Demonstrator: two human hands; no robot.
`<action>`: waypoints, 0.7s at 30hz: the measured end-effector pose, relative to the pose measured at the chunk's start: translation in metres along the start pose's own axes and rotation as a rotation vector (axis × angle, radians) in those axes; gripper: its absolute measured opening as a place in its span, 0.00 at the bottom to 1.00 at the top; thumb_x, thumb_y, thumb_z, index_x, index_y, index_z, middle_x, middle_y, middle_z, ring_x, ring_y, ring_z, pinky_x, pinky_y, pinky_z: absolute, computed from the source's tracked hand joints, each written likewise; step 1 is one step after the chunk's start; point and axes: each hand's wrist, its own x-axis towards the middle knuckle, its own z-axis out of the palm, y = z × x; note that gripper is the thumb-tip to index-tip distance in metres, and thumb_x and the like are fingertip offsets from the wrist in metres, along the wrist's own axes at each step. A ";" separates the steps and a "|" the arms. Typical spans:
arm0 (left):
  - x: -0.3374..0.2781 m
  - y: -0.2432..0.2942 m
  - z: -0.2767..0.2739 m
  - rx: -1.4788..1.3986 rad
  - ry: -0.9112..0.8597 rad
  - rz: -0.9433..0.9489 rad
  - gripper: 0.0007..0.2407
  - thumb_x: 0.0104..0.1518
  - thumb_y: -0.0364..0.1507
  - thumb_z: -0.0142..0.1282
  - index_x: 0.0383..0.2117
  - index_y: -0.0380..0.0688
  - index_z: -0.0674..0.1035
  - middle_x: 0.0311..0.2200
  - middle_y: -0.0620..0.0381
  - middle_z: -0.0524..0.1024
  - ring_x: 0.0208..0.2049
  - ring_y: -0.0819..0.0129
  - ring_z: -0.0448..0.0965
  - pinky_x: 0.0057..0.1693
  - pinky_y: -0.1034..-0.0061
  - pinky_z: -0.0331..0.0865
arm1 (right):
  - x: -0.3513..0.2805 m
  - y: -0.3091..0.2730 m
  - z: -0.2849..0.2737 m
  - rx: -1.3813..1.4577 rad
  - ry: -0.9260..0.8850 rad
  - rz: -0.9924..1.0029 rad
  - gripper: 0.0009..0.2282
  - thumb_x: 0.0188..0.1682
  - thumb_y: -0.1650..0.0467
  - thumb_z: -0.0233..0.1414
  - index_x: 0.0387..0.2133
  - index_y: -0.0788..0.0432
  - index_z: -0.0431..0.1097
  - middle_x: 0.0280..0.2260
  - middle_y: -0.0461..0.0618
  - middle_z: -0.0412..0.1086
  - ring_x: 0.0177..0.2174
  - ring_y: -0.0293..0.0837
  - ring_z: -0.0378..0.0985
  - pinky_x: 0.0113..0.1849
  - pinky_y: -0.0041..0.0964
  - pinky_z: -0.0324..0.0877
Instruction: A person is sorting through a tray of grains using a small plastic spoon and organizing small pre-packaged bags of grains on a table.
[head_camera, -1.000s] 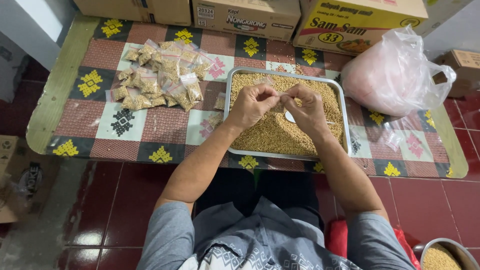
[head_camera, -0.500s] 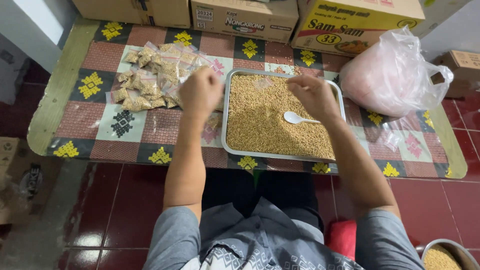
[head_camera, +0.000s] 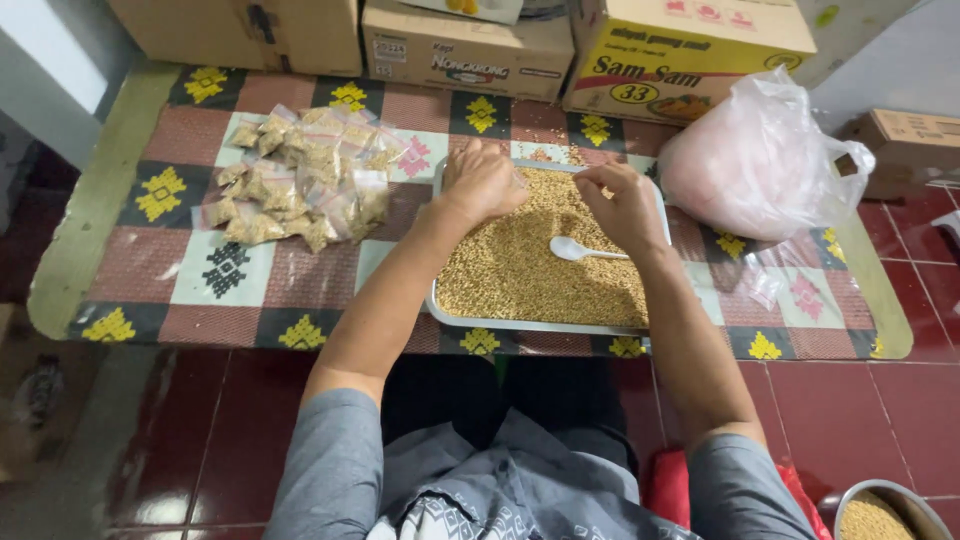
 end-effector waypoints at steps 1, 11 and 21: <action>0.004 -0.001 0.005 0.037 -0.035 -0.004 0.18 0.53 0.42 0.47 0.34 0.44 0.86 0.39 0.49 0.80 0.49 0.48 0.74 0.57 0.50 0.67 | -0.001 0.001 -0.001 0.028 0.014 -0.014 0.04 0.50 0.68 0.61 0.36 0.47 0.81 0.28 0.49 0.75 0.34 0.52 0.79 0.38 0.47 0.74; -0.015 0.000 -0.005 -0.339 0.103 0.110 0.11 0.57 0.33 0.49 0.32 0.53 0.86 0.34 0.51 0.83 0.43 0.46 0.80 0.53 0.52 0.72 | -0.004 -0.013 0.003 0.309 0.028 0.058 0.06 0.49 0.73 0.61 0.38 0.54 0.81 0.28 0.49 0.77 0.34 0.46 0.80 0.40 0.44 0.75; -0.055 0.047 -0.052 -0.978 -0.082 0.191 0.04 0.60 0.24 0.56 0.35 0.42 0.84 0.26 0.59 0.78 0.30 0.71 0.74 0.44 0.75 0.70 | -0.012 -0.027 0.001 0.585 -0.129 0.124 0.04 0.52 0.71 0.59 0.32 0.61 0.79 0.21 0.44 0.70 0.28 0.33 0.67 0.31 0.29 0.65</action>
